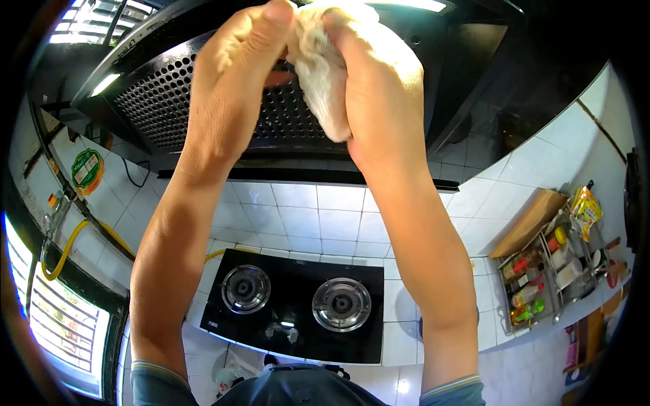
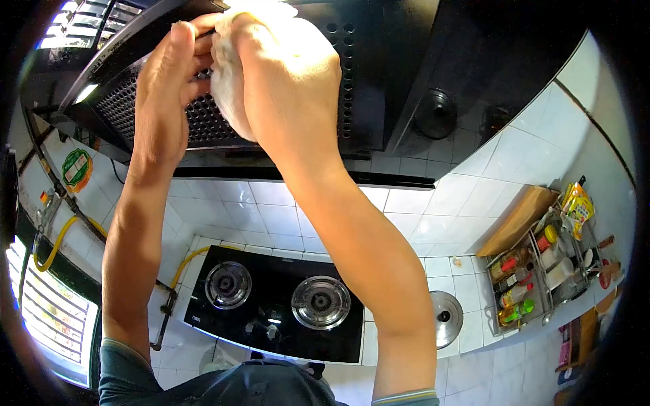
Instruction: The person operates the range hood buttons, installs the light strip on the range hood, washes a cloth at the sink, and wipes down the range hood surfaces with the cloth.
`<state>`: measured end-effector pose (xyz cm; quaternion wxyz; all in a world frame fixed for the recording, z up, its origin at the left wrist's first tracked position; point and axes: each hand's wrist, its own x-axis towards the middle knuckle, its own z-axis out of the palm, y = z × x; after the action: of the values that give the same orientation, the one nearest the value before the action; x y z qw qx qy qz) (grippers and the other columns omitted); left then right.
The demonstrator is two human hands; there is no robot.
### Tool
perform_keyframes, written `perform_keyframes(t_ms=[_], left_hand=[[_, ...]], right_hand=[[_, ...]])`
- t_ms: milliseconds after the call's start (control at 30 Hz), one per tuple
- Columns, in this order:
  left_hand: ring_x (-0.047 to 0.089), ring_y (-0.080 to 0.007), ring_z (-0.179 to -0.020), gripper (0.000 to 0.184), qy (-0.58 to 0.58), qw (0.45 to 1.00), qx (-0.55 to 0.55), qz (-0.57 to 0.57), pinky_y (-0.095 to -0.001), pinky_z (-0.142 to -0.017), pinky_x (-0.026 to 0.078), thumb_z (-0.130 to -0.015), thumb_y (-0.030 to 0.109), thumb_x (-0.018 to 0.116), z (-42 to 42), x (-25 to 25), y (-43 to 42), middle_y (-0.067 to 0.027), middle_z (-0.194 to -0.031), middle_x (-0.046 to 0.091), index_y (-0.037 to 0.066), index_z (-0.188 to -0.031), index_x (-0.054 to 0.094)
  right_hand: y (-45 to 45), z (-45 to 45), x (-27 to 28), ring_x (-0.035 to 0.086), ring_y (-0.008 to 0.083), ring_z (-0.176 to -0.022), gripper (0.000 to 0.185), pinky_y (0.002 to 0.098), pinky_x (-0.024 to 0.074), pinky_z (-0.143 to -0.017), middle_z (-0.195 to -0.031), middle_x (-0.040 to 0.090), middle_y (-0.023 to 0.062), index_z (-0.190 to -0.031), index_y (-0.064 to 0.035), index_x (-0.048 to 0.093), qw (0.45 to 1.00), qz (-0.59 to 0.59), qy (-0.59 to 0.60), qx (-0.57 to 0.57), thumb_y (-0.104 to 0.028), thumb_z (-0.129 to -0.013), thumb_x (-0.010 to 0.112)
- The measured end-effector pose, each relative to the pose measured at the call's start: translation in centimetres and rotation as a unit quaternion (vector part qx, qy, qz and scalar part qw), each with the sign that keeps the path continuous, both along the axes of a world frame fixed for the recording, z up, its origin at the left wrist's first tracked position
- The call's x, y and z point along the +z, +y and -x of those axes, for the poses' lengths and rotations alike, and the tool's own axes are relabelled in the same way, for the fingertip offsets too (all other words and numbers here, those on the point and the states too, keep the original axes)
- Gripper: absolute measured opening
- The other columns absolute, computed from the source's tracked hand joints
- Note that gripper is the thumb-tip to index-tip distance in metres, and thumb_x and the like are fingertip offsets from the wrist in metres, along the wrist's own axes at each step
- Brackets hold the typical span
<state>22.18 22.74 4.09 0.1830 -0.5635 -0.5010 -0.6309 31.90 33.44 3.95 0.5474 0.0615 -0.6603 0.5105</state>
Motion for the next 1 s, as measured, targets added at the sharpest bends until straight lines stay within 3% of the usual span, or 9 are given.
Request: perform_keyframes(t_ms=[67, 100, 167, 233, 333, 467, 600, 833, 1000], left_hand=[[0.061, -0.0163, -0.117, 0.063, 0.062, 0.997, -0.016, 0.038, -0.0341, -0.099, 0.052, -0.103, 0.053, 0.057, 0.1, -0.8, 0.8, -0.0091, -0.127, 0.064, 0.005, -0.143, 0.053], [0.061, -0.014, -0.095, 0.042, 0.026, 0.995, 0.015, -0.097, -0.0307, -0.08, 0.051, -0.097, 0.037, 0.065, -1.7, -1.4, 3.7, -0.0065, -0.109, 0.066, 0.004, -0.123, 0.061], [0.06, -0.0116, -0.073, 0.022, -0.009, 0.971, 0.045, -0.233, -0.0273, -0.062, 0.049, -0.091, 0.021, 0.074, -2.9, -1.6, 5.0, -0.0038, -0.091, 0.068, 0.004, -0.104, 0.069], [0.061, -0.0158, -0.117, 0.054, 0.114, 0.99, 0.005, 0.082, -0.0331, -0.102, 0.051, -0.099, 0.033, 0.07, -0.2, -1.1, 0.6, -0.0066, -0.125, 0.063, 0.005, -0.141, 0.051], [0.061, -0.0146, -0.115, 0.052, 0.048, 0.991, -0.079, 0.1, -0.0312, -0.1, 0.052, -0.093, 0.012, 0.077, 1.2, -1.0, -0.1, -0.0056, -0.123, 0.063, 0.005, -0.138, 0.052], [0.069, -0.0171, -0.101, 0.045, 0.1, 0.993, 0.035, 0.056, -0.0305, -0.091, 0.057, -0.089, 0.002, 0.066, 1.6, 0.7, -3.0, -0.012, -0.115, 0.068, 0.0, -0.133, 0.057], [0.072, -0.0283, -0.104, 0.054, 0.315, 0.928, 0.196, -0.027, -0.0375, -0.088, 0.065, -0.081, 0.001, 0.06, 3.4, 2.4, -7.3, -0.0215, -0.123, 0.065, -0.002, -0.135, 0.056], [0.064, -0.0353, -0.125, 0.064, 0.538, 0.804, 0.25, -0.028, -0.0441, -0.106, 0.056, -0.078, -0.01, 0.061, 6.7, 8.1, -11.1, -0.0201, -0.143, 0.058, 0.004, -0.14, 0.057], [0.061, -0.0357, -0.129, 0.067, 0.718, 0.625, 0.305, 0.022, -0.0428, -0.105, 0.057, -0.08, -0.003, 0.072, 7.8, 11.4, -11.2, -0.0203, -0.143, 0.059, 0.005, -0.144, 0.055]], right_hand=[[3.1, 2.5, -2.3, 0.067, 0.0254, -0.093, 0.019, 0.0327, 0.0495, -0.084, -0.101, 0.07, 0.0166, -0.102, 0.0028, 0.067, 0.939, -0.251, 0.165, -0.166, -0.01, -0.102, 0.053], [1.3, 2.2, -1.4, 0.07, 0.0267, -0.084, 0.011, 0.033, 0.0518, -0.076, -0.091, 0.071, 0.0182, -0.097, 0.003, 0.068, 0.967, -0.072, 0.188, 0.157, -0.006, -0.096, 0.062], [1.3, 2.1, -1.9, 0.066, 0.021, -0.09, 0.027, 0.0324, 0.0521, -0.079, -0.098, 0.067, 0.0128, -0.108, 0.0028, 0.063, 0.975, 0.013, 0.15, 0.165, -0.021, -0.096, 0.066], [1.8, -0.5, -2.4, 0.057, 0.015, -0.107, 0.057, 0.0322, 0.0489, -0.092, -0.111, 0.057, 0.0068, -0.129, 0.0006, 0.051, 0.963, 0.083, 0.019, 0.255, -0.045, -0.098, 0.066], [2.8, -2.9, -2.3, 0.057, 0.0138, -0.105, 0.061, 0.0293, 0.0462, -0.095, -0.112, 0.058, 0.0064, -0.127, 0.0011, 0.054, 0.928, 0.004, -0.083, 0.363, -0.052, -0.098, 0.064], [3.6, -3.8, -2.3, 0.065, 0.0075, -0.082, 0.033, 0.0241, 0.0525, -0.072, -0.089, 0.072, 0.0057, -0.107, 0.0005, 0.07, 0.993, -0.058, 0.051, -0.092, -0.029, -0.094, 0.076], [4.6, -3.5, -1.0, 0.066, 0.0076, -0.068, 0.016, 0.0209, 0.0517, -0.066, -0.077, 0.073, 0.0038, -0.093, -0.0021, 0.074, 0.863, -0.156, 0.144, -0.459, -0.018, -0.092, 0.079], [6.3, -2.1, 0.8, 0.069, 0.0294, -0.059, 0.007, 0.0332, 0.0517, -0.057, -0.069, 0.067, 0.0171, -0.086, 0.0015, 0.068, 0.788, -0.236, 0.283, -0.492, 0.002, -0.085, 0.075], [5.8, -1.8, 0.6, 0.07, 0.0273, -0.061, 0.011, 0.0323, 0.0517, -0.059, -0.071, 0.068, 0.016, -0.086, 0.0021, 0.068, 0.754, -0.222, 0.252, -0.565, -0.002, -0.085, 0.078]])
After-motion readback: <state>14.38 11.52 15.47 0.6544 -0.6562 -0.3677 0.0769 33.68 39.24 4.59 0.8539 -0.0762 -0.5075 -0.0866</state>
